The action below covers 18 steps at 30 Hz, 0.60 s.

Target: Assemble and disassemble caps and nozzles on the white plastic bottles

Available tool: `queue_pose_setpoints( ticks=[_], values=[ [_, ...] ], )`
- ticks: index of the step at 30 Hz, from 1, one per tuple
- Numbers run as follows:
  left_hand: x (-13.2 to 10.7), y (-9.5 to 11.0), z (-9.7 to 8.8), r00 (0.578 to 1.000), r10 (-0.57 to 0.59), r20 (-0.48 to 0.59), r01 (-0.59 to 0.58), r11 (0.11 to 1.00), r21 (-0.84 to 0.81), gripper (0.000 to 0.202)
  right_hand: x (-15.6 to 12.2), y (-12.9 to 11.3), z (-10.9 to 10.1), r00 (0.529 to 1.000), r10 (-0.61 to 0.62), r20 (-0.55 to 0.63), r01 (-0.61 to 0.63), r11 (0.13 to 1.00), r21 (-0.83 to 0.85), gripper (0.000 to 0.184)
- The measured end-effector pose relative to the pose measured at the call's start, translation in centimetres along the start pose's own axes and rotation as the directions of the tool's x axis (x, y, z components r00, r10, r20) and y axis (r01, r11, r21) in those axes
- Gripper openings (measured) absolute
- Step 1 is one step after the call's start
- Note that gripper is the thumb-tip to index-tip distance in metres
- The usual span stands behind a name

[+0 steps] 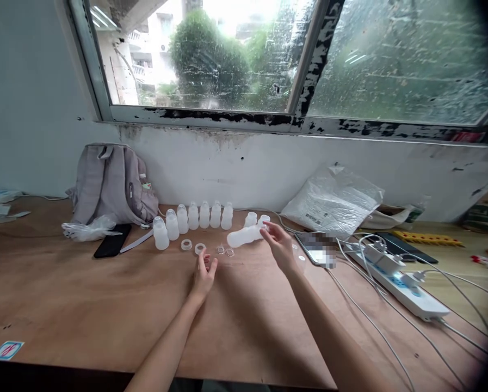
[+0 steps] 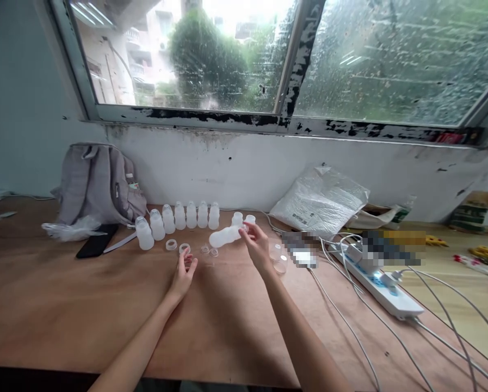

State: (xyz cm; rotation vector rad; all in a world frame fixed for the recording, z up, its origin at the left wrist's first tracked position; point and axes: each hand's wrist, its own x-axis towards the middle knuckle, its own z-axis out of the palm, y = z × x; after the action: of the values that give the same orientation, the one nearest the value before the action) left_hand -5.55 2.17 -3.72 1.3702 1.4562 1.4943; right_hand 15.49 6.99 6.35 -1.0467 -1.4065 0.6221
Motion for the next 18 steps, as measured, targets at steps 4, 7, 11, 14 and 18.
queue_pose_setpoints(
  ticks=[4,7,11,14,18],
  values=[
    [0.4,-0.7,0.1,1.0,-0.013,-0.022,0.013,1.0,0.002,0.047,3.9,-0.4,1.1,0.986,-0.166,0.0,0.156,0.93,-0.333,0.032],
    [0.4,-0.8,-0.1,1.0,0.005,-0.03,-0.005,1.0,0.013,0.042,6.3,0.9,2.5,0.988,-0.145,0.045,0.147,0.837,-0.527,0.029],
    [0.2,-0.5,-0.2,1.0,0.005,0.01,-0.005,1.0,-0.003,0.037,8.4,2.9,4.0,0.992,-0.065,0.104,0.119,0.703,-0.701,0.03],
    [0.0,-0.4,-0.3,0.998,0.012,0.069,-0.013,1.0,0.023,0.034,9.1,3.8,4.7,0.994,-0.036,0.107,0.103,0.678,-0.728,0.028],
    [0.0,-0.3,-0.2,0.997,0.017,0.077,-0.021,0.998,0.056,0.029,9.9,4.4,5.8,0.989,-0.011,0.147,0.12,0.646,-0.753,0.027]
  ],
)
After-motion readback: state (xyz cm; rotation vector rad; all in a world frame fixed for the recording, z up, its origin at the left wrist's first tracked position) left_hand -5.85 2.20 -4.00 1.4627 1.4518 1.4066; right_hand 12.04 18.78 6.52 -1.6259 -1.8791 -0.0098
